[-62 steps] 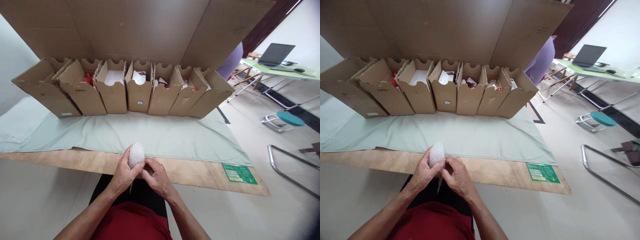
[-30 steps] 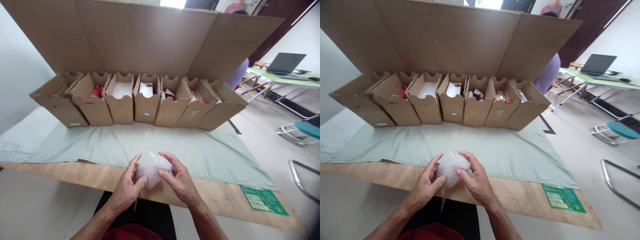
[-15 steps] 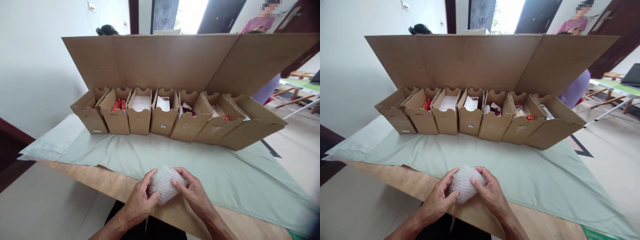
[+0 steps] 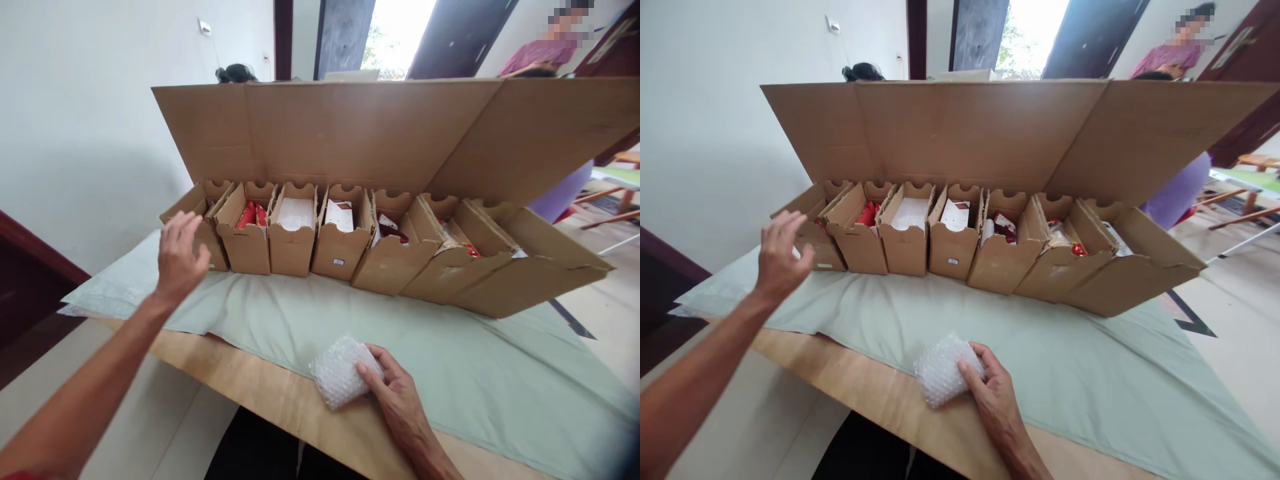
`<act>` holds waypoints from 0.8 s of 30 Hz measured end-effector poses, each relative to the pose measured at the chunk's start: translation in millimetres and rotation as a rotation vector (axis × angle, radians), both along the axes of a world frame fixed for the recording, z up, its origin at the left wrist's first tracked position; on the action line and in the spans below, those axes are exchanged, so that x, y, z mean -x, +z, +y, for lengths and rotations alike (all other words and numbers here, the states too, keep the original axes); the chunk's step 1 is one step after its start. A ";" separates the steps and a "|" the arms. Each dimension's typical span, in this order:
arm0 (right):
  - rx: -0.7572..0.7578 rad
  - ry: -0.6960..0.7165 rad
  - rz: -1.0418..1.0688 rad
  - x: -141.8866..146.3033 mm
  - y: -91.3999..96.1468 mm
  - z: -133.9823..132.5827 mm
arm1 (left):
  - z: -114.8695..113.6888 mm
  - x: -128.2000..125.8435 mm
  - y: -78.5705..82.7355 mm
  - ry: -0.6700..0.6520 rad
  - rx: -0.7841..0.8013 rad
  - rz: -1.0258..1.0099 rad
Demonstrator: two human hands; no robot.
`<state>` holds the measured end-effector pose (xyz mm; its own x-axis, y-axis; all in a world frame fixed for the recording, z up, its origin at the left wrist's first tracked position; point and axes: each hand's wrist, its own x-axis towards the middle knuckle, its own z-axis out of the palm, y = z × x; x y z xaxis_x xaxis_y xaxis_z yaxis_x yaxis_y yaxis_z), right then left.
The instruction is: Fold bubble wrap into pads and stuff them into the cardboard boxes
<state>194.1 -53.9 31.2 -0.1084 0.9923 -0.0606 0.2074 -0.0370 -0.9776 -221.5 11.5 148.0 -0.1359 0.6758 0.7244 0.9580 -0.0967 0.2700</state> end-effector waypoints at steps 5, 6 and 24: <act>0.016 0.009 -0.018 -0.7 0.4 2.4 | 54.1 65.0 40.8 0.120 0.535 0.290; 0.017 0.011 -0.019 -0.9 0.3 3.0 | 56.3 69.1 45.0 0.123 0.618 0.332; 0.037 -0.163 0.187 -4.3 8.6 -2.2 | -48.9 -93.7 103.5 -0.293 0.947 0.038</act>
